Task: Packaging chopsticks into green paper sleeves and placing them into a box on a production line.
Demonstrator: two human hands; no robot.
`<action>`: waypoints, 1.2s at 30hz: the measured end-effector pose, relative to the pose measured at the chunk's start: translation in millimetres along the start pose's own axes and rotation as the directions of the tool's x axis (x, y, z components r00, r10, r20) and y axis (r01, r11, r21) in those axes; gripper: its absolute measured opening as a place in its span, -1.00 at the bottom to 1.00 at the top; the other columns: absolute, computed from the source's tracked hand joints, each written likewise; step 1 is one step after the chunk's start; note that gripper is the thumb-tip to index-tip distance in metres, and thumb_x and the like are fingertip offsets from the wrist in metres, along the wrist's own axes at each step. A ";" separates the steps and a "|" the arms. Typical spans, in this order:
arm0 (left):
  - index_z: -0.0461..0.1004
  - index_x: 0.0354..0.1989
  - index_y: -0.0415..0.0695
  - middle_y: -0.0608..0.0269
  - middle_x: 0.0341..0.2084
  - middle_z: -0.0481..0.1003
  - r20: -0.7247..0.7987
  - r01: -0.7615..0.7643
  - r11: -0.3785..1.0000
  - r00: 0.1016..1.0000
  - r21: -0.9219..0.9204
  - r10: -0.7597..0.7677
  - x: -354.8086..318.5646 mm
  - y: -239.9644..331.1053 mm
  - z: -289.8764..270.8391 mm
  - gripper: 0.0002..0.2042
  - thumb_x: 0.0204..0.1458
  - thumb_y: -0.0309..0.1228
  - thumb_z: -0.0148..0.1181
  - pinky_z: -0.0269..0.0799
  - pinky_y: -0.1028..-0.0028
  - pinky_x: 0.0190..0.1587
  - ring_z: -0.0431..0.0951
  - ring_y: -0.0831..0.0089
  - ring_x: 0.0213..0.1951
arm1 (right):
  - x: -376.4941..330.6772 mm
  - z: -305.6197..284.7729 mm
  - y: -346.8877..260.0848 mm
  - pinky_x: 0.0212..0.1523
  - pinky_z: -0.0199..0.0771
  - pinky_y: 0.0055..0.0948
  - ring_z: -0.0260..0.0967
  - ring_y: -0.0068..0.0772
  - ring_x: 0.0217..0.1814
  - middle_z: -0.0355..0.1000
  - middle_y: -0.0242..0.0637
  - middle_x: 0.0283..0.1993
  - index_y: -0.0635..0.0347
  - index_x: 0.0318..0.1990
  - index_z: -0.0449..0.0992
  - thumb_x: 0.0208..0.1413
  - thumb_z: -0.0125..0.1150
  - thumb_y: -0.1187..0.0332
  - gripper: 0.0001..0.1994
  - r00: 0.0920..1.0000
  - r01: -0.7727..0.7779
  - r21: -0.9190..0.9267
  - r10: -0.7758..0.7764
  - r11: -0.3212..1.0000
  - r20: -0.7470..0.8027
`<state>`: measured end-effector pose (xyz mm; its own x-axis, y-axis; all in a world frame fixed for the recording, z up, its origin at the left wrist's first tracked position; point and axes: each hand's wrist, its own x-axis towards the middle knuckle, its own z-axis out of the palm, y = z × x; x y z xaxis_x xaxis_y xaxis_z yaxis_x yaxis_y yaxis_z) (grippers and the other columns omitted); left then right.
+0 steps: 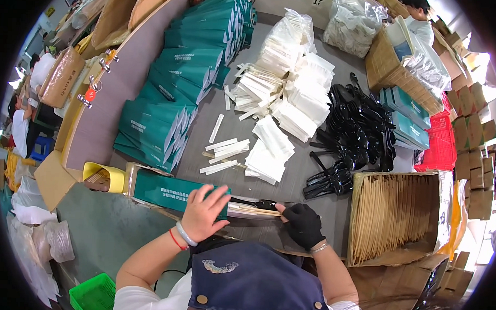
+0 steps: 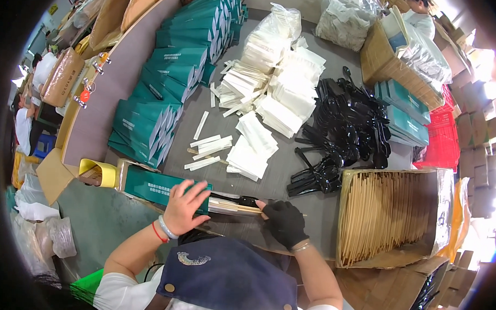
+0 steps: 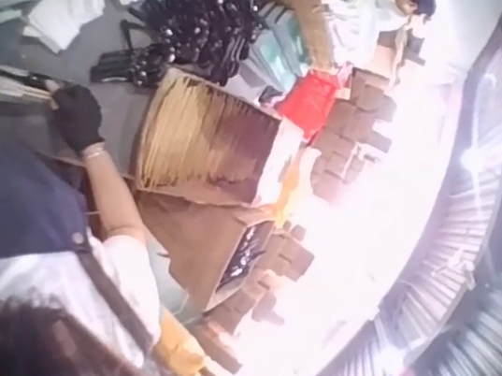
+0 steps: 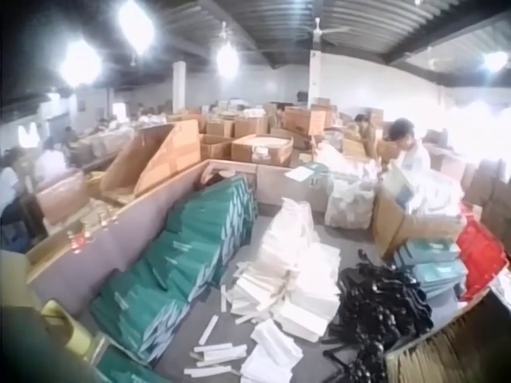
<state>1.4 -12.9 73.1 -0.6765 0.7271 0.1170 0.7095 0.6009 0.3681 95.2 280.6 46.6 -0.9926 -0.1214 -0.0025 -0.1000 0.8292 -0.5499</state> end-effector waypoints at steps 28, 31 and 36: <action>0.50 -0.31 0.02 0.15 -0.29 0.38 0.384 -0.282 0.953 0.896 0.110 0.221 61.3 14.9 -32.3 -0.76 -0.25 -0.47 0.19 0.36 0.24 -0.19 0.39 0.13 -0.16 | 14.2 4.1 -29.0 0.01 0.24 -0.14 0.33 -0.09 0.00 0.42 -0.21 -0.11 0.05 -0.06 0.46 -0.33 0.46 0.01 -0.39 0.994 -0.046 -0.100 0.036 0.994 -0.099; 0.49 -0.27 0.00 0.09 -0.23 0.39 0.164 -0.224 0.963 0.966 0.152 0.199 63.1 -30.4 -83.3 -0.78 -0.16 -0.49 0.19 0.37 0.14 -0.18 0.40 0.09 -0.15 | -11.2 -4.6 -8.5 -0.02 0.24 -0.13 0.34 -0.07 -0.04 0.41 -0.20 -0.14 0.07 -0.08 0.46 -0.33 0.45 -0.02 -0.39 0.972 -0.108 -0.137 0.076 0.985 -0.222; -0.19 0.42 0.29 -0.25 0.34 -0.08 0.080 0.538 0.826 0.828 0.167 -0.555 23.1 -122.3 -88.5 0.19 -0.42 -0.34 0.57 0.16 -0.09 0.24 0.12 -0.41 0.22 | -11.2 6.7 -3.5 -0.02 0.22 -0.13 0.31 -0.09 -0.06 0.39 -0.22 -0.15 0.07 -0.09 0.44 -0.34 0.46 -0.05 -0.37 0.932 -0.357 -0.182 0.338 0.916 -0.128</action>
<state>-118.5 -99.0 112.4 -0.9382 0.2950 -0.1810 0.2553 0.9430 0.2133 107.1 275.4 42.9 -0.9681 0.2370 -0.0811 0.2503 0.9024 -0.3508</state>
